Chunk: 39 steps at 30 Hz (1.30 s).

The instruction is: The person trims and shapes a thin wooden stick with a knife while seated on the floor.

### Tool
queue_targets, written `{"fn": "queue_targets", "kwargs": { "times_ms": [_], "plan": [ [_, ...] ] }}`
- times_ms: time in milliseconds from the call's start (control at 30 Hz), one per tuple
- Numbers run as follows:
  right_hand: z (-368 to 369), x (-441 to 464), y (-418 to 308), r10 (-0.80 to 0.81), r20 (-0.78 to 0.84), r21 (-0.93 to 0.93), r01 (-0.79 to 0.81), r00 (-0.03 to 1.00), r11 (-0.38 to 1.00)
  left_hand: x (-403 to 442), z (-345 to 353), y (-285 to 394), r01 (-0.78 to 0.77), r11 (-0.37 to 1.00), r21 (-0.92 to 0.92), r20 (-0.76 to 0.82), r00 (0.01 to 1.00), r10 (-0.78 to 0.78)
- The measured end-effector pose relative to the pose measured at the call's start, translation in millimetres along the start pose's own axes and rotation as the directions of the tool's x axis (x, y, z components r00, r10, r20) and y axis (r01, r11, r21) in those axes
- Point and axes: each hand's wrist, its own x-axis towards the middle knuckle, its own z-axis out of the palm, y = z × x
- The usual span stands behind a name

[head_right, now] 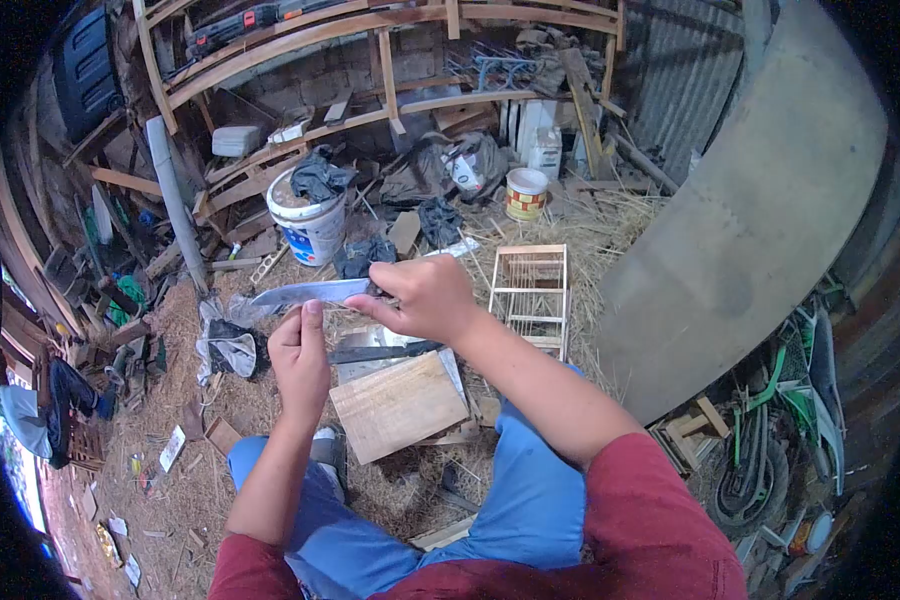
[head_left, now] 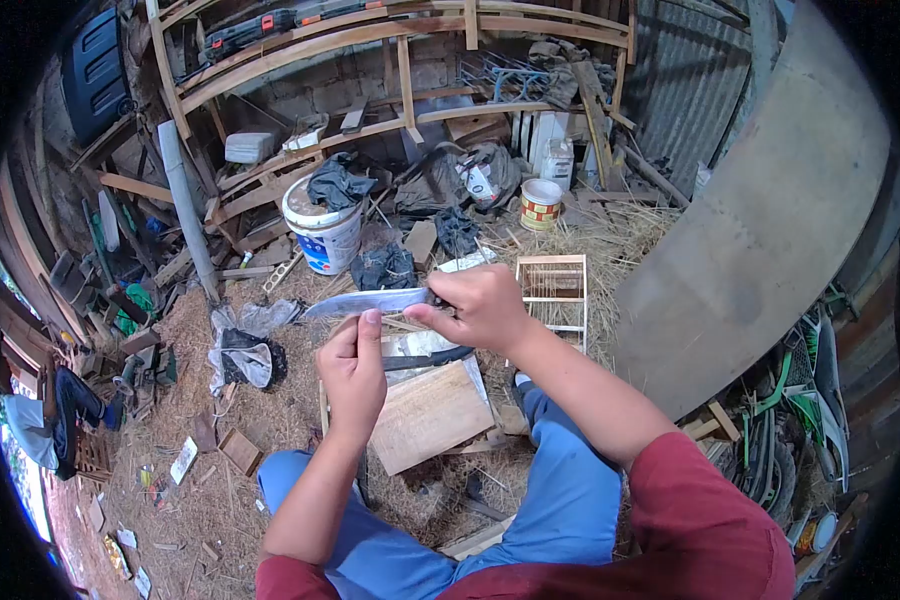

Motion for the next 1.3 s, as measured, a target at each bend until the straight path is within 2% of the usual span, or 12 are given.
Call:
{"fn": "queue_targets", "kwargs": {
  "times_ms": [133,233,400,467,600,800,900,1000,1100,1167,1233,1300],
  "plan": [
    [5.8,-1.0,3.6,-0.009,0.025,-0.035,0.009,1.0,0.999,0.9,-0.2,-6.4,0.074,0.99,-0.121,0.032,0.997,-0.07],
    [17.6,-2.2,7.3,-0.007,0.086,0.025,0.005,0.996,1.0,0.0,-6.2,-11.8,-0.014,0.999,-0.039,0.07,0.997,0.017],
    [20.0,4.1,0.0,-0.019,0.139,0.046,0.013,0.99,0.999,-0.4,-14.9,-21.6,0.067,0.99,-0.127,0.094,0.994,-0.055],
    [15.2,9.8,-7.0,-0.034,0.107,-0.018,0.036,0.994,0.999,3.5,-22.3,-10.6,-0.037,0.999,0.012,0.062,0.997,0.036],
    [16.8,12.4,-11.4,-0.047,0.074,-0.01,0.048,0.996,0.999,3.8,-28.3,-0.4,-0.065,0.995,0.08,0.04,0.997,0.062],
    [15.0,15.7,-17.1,-0.066,0.022,-0.07,0.068,0.998,0.995,0.5,-25.7,-0.1,0.114,0.987,-0.114,0.02,0.993,-0.112],
    [18.0,13.5,-16.0,-0.05,0.083,-0.014,0.052,0.995,0.999,-1.1,-23.4,-10.7,0.088,0.966,-0.245,0.034,0.996,-0.082],
    [25.4,9.2,-13.8,-0.044,0.104,0.022,0.042,0.994,0.999,1.4,-23.6,-10.9,-0.055,0.995,-0.084,0.047,0.997,0.059],
    [30.2,6.5,-10.9,0.08,0.084,0.133,-0.091,0.993,0.987,4.9,-24.6,-11.4,-0.028,0.994,-0.11,0.104,0.994,0.04],
    [28.3,7.1,-4.7,0.189,0.123,0.162,-0.208,0.974,0.965,8.7,-28.9,-10.4,0.208,0.952,-0.223,0.248,0.957,-0.151],
    [29.7,6.8,1.0,0.217,0.1,0.174,-0.232,0.971,0.957,10.3,-24.7,-17.9,0.193,0.952,-0.237,0.228,0.964,-0.139],
    [29.3,7.6,4.2,0.238,0.147,0.185,-0.263,0.96,0.947,11.1,-25.1,-20.2,0.293,0.913,-0.284,0.265,0.939,-0.219]
  ]
}}
